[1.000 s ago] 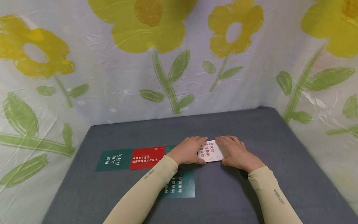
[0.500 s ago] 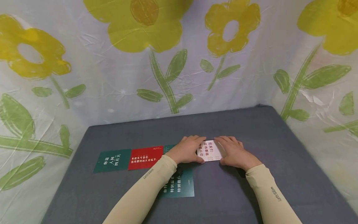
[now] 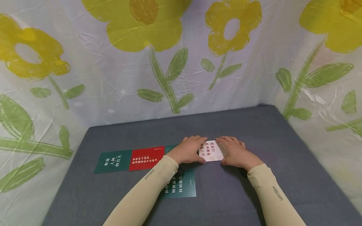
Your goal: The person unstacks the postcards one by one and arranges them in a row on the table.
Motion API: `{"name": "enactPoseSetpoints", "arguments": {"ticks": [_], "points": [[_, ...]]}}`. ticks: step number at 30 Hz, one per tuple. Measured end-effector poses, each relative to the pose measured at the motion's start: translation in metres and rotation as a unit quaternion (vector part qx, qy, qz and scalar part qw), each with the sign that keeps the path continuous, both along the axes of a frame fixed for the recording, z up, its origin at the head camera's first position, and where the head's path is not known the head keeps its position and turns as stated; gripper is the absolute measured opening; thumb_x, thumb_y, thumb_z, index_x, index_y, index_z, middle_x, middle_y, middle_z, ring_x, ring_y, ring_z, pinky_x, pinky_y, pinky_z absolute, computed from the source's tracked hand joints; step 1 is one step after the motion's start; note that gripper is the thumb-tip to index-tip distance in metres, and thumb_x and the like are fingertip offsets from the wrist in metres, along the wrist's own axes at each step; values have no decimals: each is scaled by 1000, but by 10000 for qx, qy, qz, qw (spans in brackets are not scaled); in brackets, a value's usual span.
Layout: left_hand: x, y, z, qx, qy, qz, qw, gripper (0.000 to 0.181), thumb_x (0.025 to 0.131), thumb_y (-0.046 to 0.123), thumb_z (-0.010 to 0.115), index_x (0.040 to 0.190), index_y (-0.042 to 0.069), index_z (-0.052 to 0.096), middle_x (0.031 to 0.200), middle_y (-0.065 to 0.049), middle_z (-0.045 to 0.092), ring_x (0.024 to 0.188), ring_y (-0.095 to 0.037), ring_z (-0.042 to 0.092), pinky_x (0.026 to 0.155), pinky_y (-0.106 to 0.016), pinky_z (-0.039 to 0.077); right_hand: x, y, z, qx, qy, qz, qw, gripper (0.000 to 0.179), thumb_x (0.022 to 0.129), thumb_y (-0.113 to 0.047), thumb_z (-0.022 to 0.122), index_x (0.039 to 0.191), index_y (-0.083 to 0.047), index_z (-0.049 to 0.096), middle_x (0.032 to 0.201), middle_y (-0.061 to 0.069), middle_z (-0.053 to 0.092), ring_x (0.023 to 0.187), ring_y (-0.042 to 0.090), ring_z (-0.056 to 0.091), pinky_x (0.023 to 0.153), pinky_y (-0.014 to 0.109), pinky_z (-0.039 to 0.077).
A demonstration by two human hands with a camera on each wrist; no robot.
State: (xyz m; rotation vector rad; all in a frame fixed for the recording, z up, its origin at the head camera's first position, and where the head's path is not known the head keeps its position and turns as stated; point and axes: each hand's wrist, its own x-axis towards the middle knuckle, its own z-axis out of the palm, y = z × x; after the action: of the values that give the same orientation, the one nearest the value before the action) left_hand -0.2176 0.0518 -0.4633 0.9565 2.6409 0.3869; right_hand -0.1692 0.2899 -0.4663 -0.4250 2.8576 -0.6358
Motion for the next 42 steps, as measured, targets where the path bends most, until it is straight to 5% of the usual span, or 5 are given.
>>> {"name": "enactPoseSetpoints", "arguments": {"ticks": [6,10,19,28,42], "points": [[-1,-1,-1,126,41,-60,9999,96,89,48,86,167,14,41,166,-6,51,153,-25,47,127,-49,36,0,1,2,22,14,-50,10000,90,77,-12,82,161,-9,49,167,19,46,153,49,38,114,79,29],[10,-14,-3,366,1,65,9993,100,89,52,85,169,15,37,174,-6,39,161,-27,37,132,-54,31,4,-4,4,17,150,-16,9999,86,84,-21,82,162,-9,48,171,18,42,157,50,33,117,79,27],[53,-62,5,968,228,240,9947,99,87,54,85,168,20,39,171,-3,43,157,-26,42,129,-58,36,27,-40,18,34,797,720,9942,81,91,-36,85,159,-8,51,164,16,52,153,43,43,118,74,34],[101,-107,-3,706,47,439,9965,104,79,58,91,165,23,45,162,1,53,148,-22,50,126,-57,41,65,-68,15,173,679,1805,9811,91,88,-58,86,160,-13,52,162,9,54,152,34,46,120,66,39],[114,-121,-4,275,-47,311,9991,103,75,52,96,162,20,50,160,2,55,146,-22,50,124,-53,44,75,-86,7,544,599,1971,9770,90,84,-56,89,156,-13,56,157,5,58,145,27,51,120,57,42]]}}
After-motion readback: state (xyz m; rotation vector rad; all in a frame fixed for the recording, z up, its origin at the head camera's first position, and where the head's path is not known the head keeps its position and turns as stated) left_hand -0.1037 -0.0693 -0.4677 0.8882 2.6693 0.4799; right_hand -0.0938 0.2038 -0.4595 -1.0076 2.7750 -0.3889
